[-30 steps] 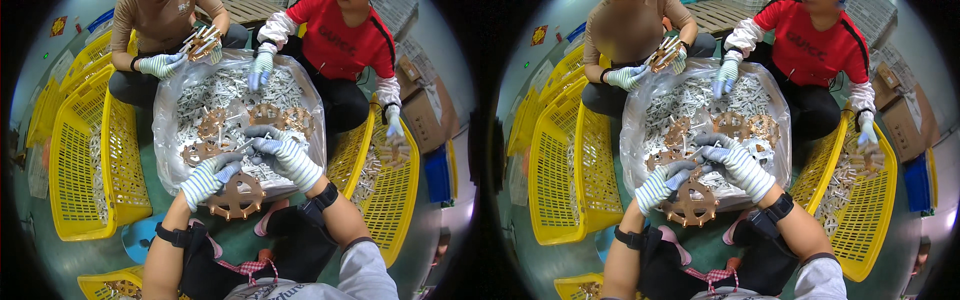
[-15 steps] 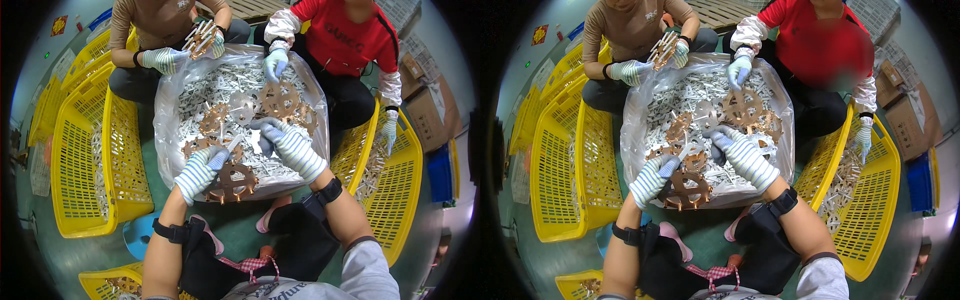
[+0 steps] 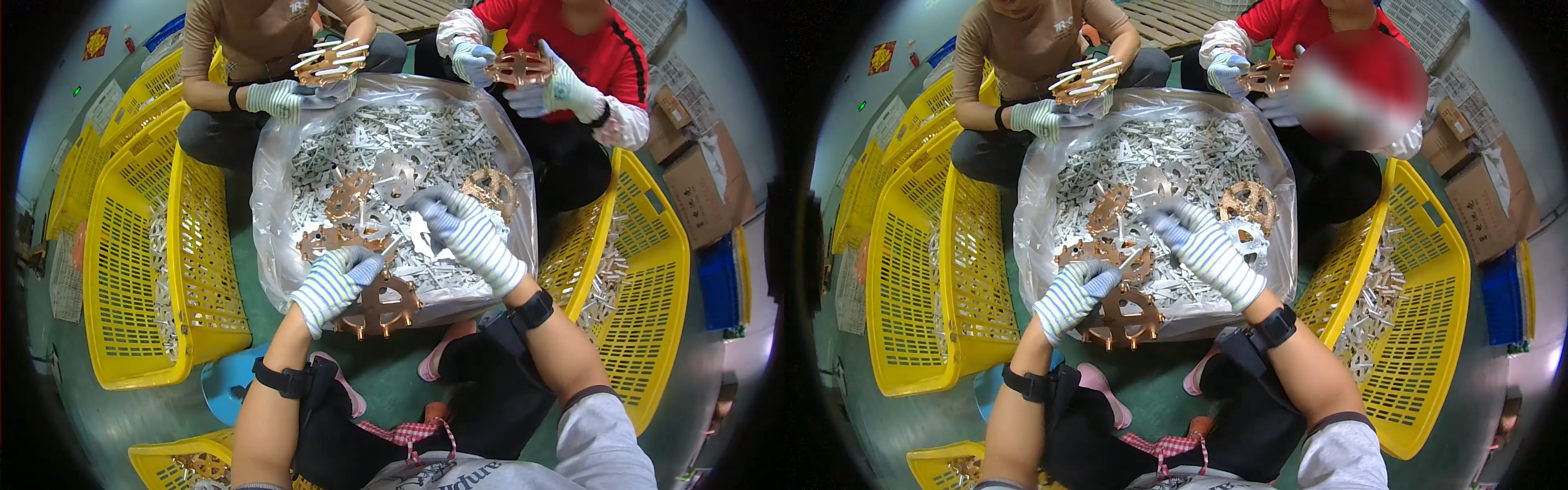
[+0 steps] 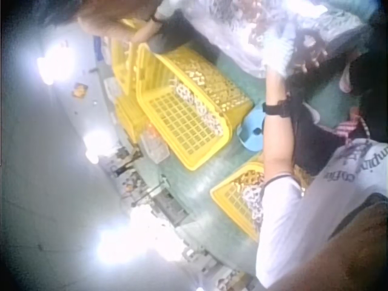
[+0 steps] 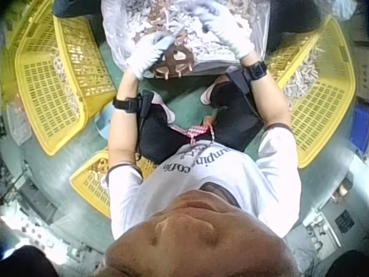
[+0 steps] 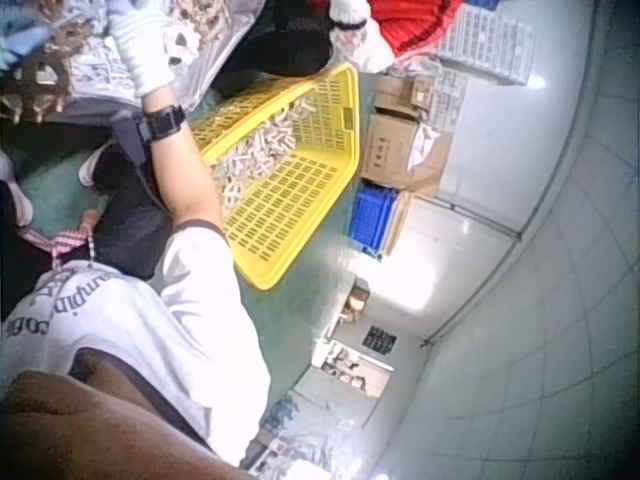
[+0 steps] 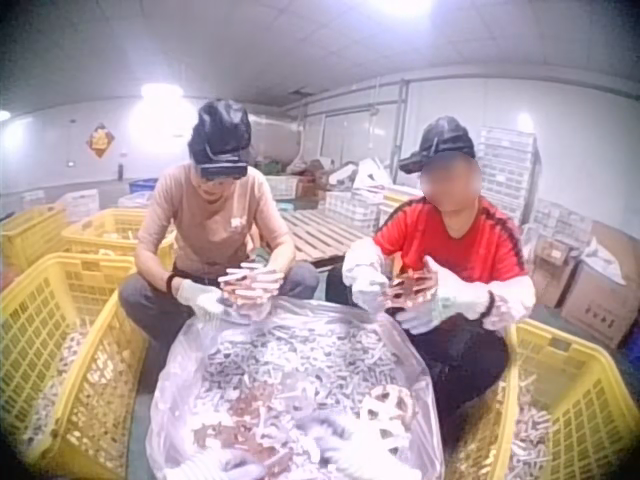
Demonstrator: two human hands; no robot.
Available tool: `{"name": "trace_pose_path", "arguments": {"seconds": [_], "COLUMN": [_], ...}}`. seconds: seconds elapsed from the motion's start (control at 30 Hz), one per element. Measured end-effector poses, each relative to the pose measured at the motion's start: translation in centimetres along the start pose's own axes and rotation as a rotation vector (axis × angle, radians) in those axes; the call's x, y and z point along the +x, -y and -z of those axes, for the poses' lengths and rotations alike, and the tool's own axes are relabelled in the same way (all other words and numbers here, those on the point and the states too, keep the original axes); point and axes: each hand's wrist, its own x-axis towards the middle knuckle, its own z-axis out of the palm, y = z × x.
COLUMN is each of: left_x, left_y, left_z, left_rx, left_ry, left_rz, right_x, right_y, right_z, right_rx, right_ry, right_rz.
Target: The person sits on the floor and assembles small white plastic pieces onto a circular metal base. They pick up the plastic pieces from a central bag and attach them to the base, then place the completed unit into a yellow basket.
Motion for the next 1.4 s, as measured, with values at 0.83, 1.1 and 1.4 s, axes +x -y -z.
{"name": "trace_pose_path", "arguments": {"seconds": [0.83,1.1,1.4], "left_x": [-1.1,-1.7,-2.1], "left_y": [-1.4,-1.8,-2.6], "left_z": [0.5,-0.2,-1.2], "left_rx": [-0.133,-0.17,0.044], "left_ry": [-0.07,-0.055,-0.21], "left_rz": [-0.175,-0.244,-0.5], "right_x": [-3.1,-3.1,-3.7], "right_y": [2.8,2.0,2.6], "right_z": [-2.5,-3.0,-3.1], "right_rx": [-0.384,-0.49,-0.627], "right_ry": [0.208,0.126,0.155], "right_rz": [0.198,0.209,0.202]}}
